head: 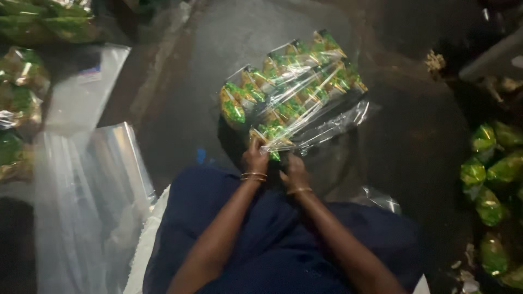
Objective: The person places individual snack packets into a large clear plastic bag, arranging them in rows. The person then folds the top of the bag to close it and continues to add more packets.
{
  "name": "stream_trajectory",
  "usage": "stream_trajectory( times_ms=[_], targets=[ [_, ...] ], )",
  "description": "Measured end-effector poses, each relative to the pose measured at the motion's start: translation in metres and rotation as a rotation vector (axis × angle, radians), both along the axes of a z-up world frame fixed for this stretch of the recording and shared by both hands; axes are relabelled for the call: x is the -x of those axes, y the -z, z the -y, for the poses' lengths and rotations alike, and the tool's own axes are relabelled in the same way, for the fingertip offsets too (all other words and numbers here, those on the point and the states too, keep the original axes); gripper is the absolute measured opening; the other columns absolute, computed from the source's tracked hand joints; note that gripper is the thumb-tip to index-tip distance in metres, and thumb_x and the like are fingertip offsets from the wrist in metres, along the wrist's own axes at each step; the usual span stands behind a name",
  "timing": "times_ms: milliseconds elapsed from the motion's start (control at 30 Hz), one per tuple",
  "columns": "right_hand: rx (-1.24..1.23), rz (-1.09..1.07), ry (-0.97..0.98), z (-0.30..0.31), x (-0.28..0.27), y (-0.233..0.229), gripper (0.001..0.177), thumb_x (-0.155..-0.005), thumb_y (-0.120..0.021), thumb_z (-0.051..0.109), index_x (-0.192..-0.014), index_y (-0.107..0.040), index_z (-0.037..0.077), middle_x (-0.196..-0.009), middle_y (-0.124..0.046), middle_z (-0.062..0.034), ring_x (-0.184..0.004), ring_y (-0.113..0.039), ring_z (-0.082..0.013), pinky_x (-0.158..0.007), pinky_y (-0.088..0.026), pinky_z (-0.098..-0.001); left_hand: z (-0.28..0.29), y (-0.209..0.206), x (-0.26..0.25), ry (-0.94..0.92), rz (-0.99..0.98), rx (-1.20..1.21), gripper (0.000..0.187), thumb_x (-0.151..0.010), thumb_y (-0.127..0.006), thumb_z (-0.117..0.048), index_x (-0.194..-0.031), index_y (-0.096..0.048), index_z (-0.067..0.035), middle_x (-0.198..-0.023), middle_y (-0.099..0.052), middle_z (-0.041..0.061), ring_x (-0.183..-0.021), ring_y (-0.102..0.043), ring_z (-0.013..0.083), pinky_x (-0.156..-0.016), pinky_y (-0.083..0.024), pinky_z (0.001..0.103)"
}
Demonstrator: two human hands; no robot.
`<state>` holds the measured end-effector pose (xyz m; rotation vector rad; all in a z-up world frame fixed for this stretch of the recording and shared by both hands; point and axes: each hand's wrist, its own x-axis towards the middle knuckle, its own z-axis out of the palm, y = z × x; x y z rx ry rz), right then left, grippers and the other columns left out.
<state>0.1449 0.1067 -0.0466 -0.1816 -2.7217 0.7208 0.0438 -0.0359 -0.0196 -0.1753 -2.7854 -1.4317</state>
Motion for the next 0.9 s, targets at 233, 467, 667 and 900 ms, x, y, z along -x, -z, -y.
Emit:
stream_trajectory(
  times_ms=[233,467,667,900],
  targets=[
    [-0.139,0.380,-0.062,0.032,0.068,0.057,0.070,-0.077,-0.075,0.032,-0.139,-0.053,0.008,-0.127,-0.061,-0.0180,-0.117,-0.059,-0.0367,-0.101,-0.050,-0.0494,0.044,-0.062,-0.054,0.393,-0.439,0.173,0.028,-0.081,-0.067,-0.007,-0.108,-0.062,-0.008,-0.095,-0.067,0.013,-0.080,-0.069,0.0365,-0.068,-0.058,0.048],
    [-0.091,0.367,-0.305,0.053,0.047,0.049,0.069,-0.078,-0.076,0.034,-0.139,-0.055,0.009,-0.127,-0.063,-0.0170,-0.117,-0.060,-0.0354,-0.101,-0.050,-0.0484,0.074,-0.154,-0.092,0.707,-0.430,0.313,0.028,-0.087,-0.069,-0.021,-0.114,-0.067,-0.012,-0.100,-0.070,0.006,-0.087,-0.071,0.0261,-0.064,-0.058,0.037],
    [0.008,0.300,-0.125,-0.057,0.028,0.047,0.068,-0.079,-0.076,0.036,-0.138,-0.056,0.010,-0.127,-0.064,-0.0162,-0.117,-0.061,-0.0343,-0.102,-0.051,-0.0476,0.057,-0.215,-0.065,0.827,-0.188,0.504,0.043,-0.087,-0.073,-0.058,-0.109,-0.075,-0.022,-0.096,-0.073,0.003,-0.090,-0.068,0.0250,-0.076,-0.056,0.042],
    [-0.063,0.279,0.317,-0.144,0.029,0.040,0.067,-0.080,-0.077,0.038,-0.138,-0.058,0.010,-0.127,-0.065,-0.0152,-0.117,-0.062,-0.0330,-0.102,-0.051,-0.0467,-0.118,-0.211,-0.035,0.979,-0.580,0.305,0.078,-0.074,-0.079,-0.056,-0.141,-0.056,-0.023,-0.150,-0.049,0.013,-0.139,-0.044,0.0378,-0.112,-0.034,0.064]
  ],
)
